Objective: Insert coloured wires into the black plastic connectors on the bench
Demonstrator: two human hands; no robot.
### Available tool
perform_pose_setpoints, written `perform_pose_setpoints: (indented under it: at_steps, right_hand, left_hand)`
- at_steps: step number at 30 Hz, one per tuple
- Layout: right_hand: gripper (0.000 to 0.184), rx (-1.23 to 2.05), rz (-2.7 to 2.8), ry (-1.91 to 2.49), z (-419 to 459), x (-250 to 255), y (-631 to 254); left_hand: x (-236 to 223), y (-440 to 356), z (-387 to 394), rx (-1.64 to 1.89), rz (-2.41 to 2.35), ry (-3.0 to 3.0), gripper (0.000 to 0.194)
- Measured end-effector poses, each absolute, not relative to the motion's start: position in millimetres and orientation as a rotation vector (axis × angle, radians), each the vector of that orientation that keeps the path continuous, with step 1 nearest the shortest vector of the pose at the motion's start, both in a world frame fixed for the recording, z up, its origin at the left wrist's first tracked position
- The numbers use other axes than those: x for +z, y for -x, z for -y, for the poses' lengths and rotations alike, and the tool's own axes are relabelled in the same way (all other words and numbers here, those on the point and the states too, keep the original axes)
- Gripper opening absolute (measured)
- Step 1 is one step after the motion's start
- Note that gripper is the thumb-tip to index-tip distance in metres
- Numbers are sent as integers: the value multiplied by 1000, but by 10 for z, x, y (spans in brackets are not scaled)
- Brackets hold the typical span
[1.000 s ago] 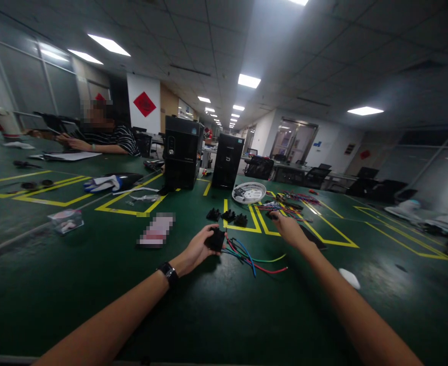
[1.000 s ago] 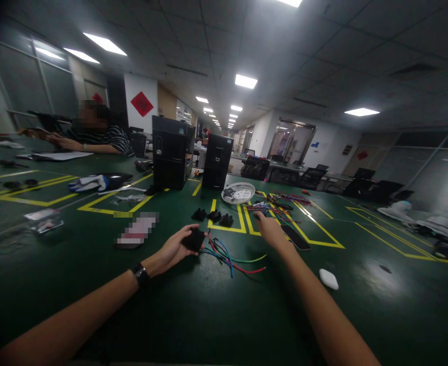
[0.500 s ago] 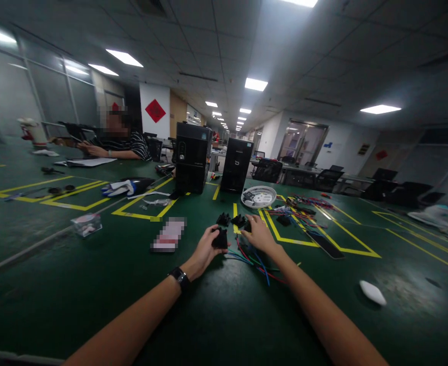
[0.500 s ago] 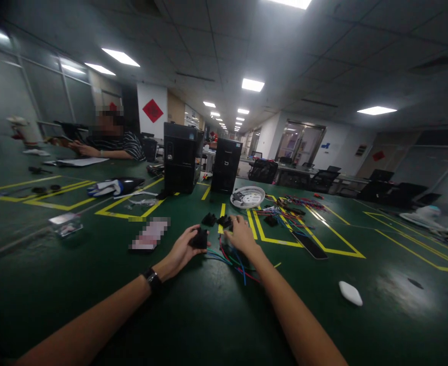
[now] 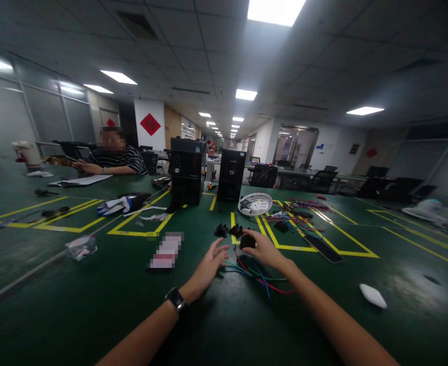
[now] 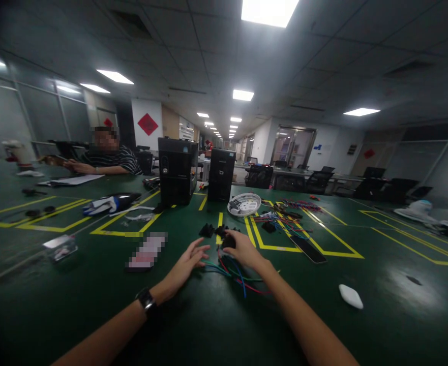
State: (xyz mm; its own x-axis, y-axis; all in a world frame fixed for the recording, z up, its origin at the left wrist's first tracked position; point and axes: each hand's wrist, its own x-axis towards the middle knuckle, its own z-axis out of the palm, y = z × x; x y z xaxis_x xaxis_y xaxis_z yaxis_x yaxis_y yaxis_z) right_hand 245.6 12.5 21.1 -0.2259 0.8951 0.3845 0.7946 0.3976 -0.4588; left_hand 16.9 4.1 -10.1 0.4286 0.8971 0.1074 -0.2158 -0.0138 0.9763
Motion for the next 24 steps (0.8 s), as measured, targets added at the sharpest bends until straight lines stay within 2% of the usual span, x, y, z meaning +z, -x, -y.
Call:
perform_pose_setpoints:
  at_steps: [4, 7, 10, 15, 21, 24]
  right_hand:
    - [53, 131, 1968, 1776, -356, 51, -3136]
    - [55, 121, 2034, 1776, -487, -1, -3335]
    - [46, -27, 2042, 1755, -622, 18, -3441]
    - [46, -399, 1998, 2011, -898, -82, -3939]
    - [36, -506, 2200, 2151, -915, -272, -4336]
    - [32, -357, 2192, 2147, -620, -170, -4219]
  left_hand:
    - [-76, -140, -238, 1018, -864, -1702, 38]
    - [-41, -170, -413, 1001, -957, -1962, 37]
    - [26, -202, -577, 966, -998, -2266, 37]
    - [85, -317, -866, 745, -1080, -2690, 44]
    - [-34, -549, -1402, 501, -1141, -2786, 55]
    - [-67, -562, -1566, 419, -1160, -2689, 59]
